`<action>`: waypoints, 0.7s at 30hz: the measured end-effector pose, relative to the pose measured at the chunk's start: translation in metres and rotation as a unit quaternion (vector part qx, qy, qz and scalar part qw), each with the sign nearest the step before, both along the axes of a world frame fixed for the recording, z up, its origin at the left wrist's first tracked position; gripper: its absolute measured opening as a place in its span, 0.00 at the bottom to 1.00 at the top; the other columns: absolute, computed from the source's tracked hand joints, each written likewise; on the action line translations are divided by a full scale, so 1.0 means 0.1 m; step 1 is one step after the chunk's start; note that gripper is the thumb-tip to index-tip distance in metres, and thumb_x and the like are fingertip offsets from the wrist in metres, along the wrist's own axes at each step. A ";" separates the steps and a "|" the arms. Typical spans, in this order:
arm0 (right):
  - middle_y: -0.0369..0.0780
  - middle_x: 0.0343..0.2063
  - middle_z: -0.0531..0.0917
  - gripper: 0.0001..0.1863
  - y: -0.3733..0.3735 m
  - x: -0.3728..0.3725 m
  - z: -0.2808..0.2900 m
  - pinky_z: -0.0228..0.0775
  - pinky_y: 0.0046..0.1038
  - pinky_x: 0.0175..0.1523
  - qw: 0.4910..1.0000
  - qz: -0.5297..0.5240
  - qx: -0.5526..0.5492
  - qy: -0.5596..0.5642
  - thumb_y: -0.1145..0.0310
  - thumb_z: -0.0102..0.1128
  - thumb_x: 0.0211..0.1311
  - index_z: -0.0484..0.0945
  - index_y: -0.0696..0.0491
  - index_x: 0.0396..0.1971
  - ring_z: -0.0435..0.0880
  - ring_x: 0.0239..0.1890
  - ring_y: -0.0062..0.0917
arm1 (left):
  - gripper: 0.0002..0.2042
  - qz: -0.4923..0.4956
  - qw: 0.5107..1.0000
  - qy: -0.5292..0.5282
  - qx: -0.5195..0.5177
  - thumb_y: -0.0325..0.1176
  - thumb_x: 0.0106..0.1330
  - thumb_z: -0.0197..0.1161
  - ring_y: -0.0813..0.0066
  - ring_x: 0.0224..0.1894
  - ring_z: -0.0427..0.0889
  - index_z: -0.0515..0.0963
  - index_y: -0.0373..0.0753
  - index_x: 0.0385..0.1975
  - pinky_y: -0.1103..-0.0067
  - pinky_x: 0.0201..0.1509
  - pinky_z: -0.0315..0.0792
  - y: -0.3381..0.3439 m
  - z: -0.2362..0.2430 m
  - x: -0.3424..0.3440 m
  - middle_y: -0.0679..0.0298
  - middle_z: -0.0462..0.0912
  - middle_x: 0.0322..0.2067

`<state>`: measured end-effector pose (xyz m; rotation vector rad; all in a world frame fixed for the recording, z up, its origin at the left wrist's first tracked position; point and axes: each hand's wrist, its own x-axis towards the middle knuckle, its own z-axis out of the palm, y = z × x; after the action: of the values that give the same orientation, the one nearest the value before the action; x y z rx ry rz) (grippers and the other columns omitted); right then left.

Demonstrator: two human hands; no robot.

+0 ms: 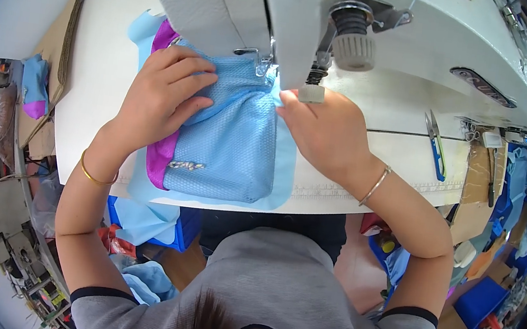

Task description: Sewing together fabric components for a light blue and purple bag using an industrial sewing machine.

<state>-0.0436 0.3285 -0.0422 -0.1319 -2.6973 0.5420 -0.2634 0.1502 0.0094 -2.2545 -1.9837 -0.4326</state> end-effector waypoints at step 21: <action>0.34 0.25 0.77 0.07 -0.10 -0.06 -0.12 0.70 0.28 0.32 0.992 0.020 0.112 0.059 0.71 0.65 0.47 0.81 0.54 0.29 0.79 0.27 0.24 | 0.18 -0.095 0.990 0.107 0.018 0.28 0.55 0.66 0.64 0.42 0.83 0.83 0.40 0.48 0.72 0.40 0.78 0.33 -0.13 0.17 0.63 0.84 0.43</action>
<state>-0.0493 0.3186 -0.0545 0.0147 -2.6275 0.2470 -0.2459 0.1837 -0.0039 -2.3641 -1.6552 -0.2293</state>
